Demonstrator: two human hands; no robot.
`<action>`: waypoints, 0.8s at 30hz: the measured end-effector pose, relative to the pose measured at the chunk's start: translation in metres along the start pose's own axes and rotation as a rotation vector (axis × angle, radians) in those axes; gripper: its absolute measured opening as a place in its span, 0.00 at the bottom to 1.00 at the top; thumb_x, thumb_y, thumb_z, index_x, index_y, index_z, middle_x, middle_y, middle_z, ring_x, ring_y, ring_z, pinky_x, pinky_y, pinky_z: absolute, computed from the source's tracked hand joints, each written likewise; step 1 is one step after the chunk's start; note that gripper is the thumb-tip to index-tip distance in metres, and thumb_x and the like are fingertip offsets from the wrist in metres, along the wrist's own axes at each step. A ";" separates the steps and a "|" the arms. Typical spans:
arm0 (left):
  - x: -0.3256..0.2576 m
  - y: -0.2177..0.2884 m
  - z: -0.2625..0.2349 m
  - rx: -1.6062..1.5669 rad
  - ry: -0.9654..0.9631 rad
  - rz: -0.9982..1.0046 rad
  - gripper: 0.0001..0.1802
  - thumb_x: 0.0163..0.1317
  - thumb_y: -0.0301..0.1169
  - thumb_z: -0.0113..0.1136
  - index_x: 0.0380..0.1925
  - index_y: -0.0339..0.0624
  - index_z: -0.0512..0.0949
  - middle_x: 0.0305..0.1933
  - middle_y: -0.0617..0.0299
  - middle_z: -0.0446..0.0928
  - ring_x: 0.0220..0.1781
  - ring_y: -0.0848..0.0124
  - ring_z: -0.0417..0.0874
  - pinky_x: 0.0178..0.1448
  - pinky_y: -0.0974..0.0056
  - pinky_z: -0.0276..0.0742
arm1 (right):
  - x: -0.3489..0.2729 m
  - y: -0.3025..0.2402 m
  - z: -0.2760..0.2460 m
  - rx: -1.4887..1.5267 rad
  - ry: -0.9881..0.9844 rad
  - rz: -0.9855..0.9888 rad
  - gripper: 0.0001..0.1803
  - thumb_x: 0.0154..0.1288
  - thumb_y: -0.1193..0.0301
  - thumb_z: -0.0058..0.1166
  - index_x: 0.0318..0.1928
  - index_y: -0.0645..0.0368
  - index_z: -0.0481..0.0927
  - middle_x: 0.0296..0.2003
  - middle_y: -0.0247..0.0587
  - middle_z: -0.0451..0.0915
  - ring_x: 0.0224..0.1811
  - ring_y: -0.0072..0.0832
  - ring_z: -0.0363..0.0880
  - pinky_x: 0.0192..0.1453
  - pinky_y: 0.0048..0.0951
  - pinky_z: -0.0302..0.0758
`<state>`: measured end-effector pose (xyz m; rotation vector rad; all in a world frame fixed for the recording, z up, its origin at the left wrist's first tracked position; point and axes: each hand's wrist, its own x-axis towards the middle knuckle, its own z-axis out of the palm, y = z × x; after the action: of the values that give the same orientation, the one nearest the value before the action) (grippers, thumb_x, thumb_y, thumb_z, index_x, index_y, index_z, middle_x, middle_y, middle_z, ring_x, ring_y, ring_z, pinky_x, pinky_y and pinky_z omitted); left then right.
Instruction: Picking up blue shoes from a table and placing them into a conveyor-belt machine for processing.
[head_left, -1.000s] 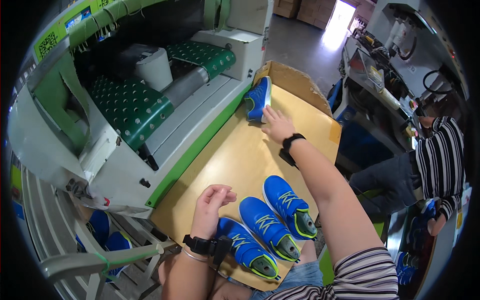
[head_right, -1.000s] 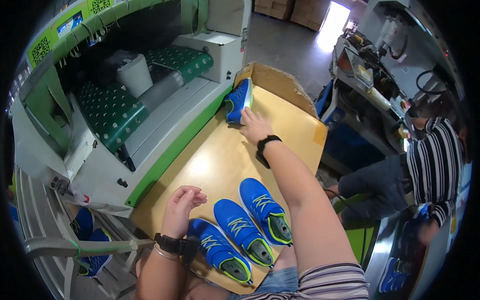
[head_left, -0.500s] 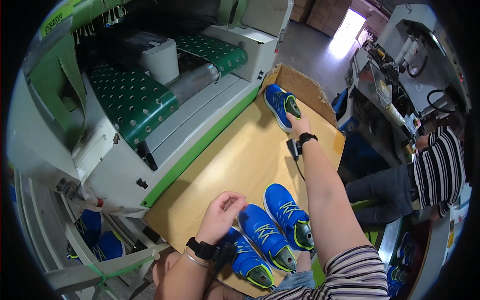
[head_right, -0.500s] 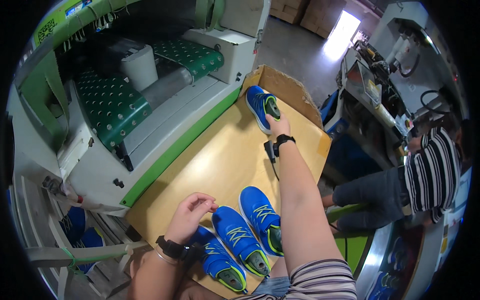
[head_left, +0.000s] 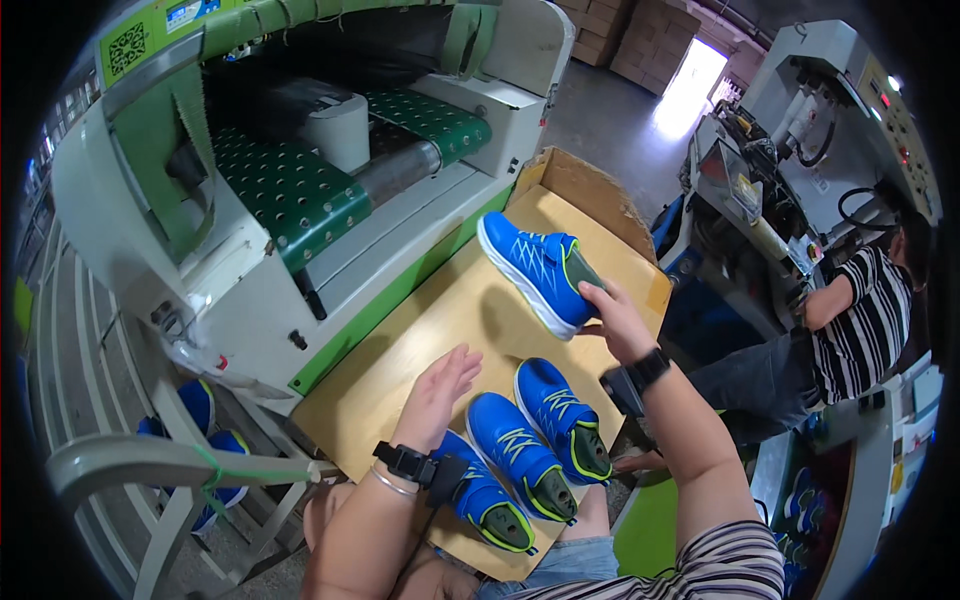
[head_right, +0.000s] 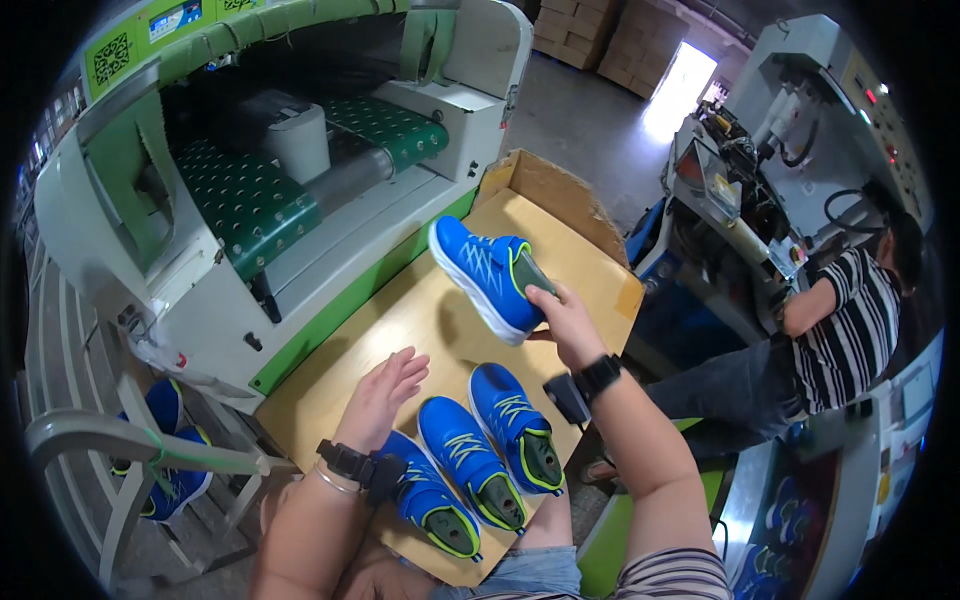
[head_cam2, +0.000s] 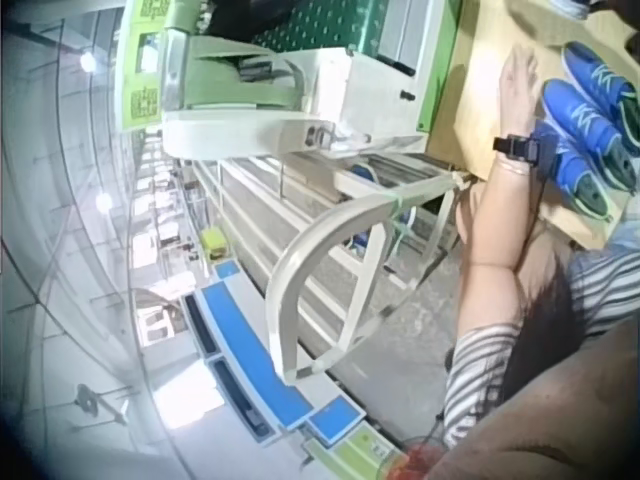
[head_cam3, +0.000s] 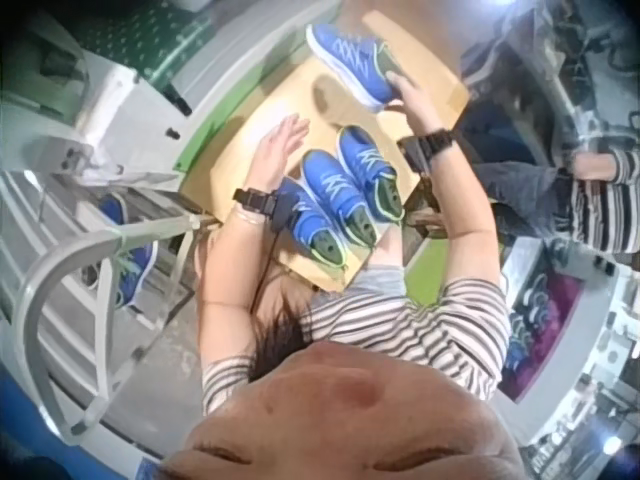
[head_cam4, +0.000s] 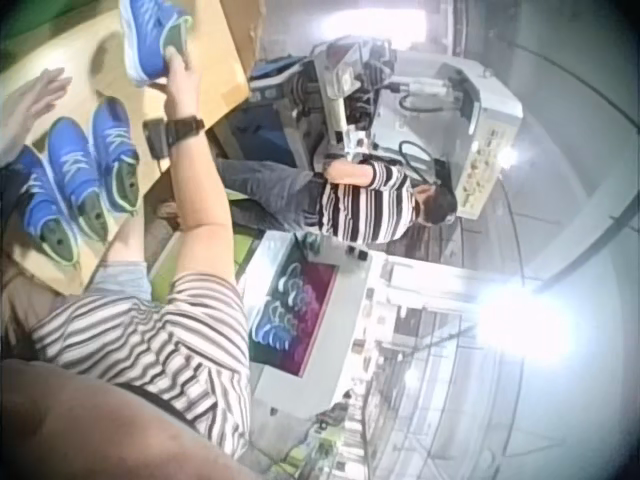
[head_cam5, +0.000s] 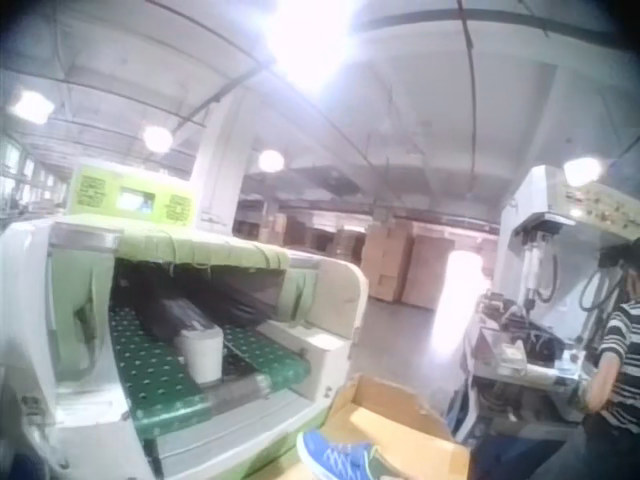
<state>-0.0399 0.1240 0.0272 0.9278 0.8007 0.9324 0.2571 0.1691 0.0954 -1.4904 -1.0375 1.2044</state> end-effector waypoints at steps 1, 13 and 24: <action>-0.001 -0.002 0.003 -0.119 -0.005 0.004 0.43 0.74 0.62 0.44 0.75 0.38 0.58 0.72 0.47 0.69 0.72 0.59 0.71 0.72 0.55 0.67 | -0.023 -0.010 0.011 0.004 -0.033 -0.029 0.24 0.73 0.60 0.55 0.63 0.59 0.74 0.49 0.41 0.82 0.48 0.32 0.83 0.45 0.39 0.85; -0.079 0.046 -0.018 -0.928 -0.424 0.164 0.36 0.71 0.55 0.54 0.73 0.50 0.63 0.56 0.45 0.79 0.57 0.38 0.81 0.61 0.35 0.76 | -0.207 0.078 0.015 -0.743 -0.050 -0.401 0.45 0.65 0.70 0.63 0.77 0.63 0.53 0.74 0.64 0.55 0.78 0.56 0.53 0.80 0.45 0.54; -0.073 0.035 -0.010 -0.826 -0.351 0.047 0.42 0.65 0.64 0.55 0.72 0.53 0.63 0.61 0.43 0.76 0.60 0.35 0.78 0.60 0.27 0.75 | -0.210 0.104 0.012 -0.735 0.077 -0.437 0.42 0.65 0.79 0.56 0.76 0.68 0.50 0.70 0.65 0.61 0.74 0.57 0.60 0.79 0.42 0.57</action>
<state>-0.0873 0.0710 0.0667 0.3584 0.0556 0.9831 0.2168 -0.0547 0.0354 -1.6917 -1.7557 0.4571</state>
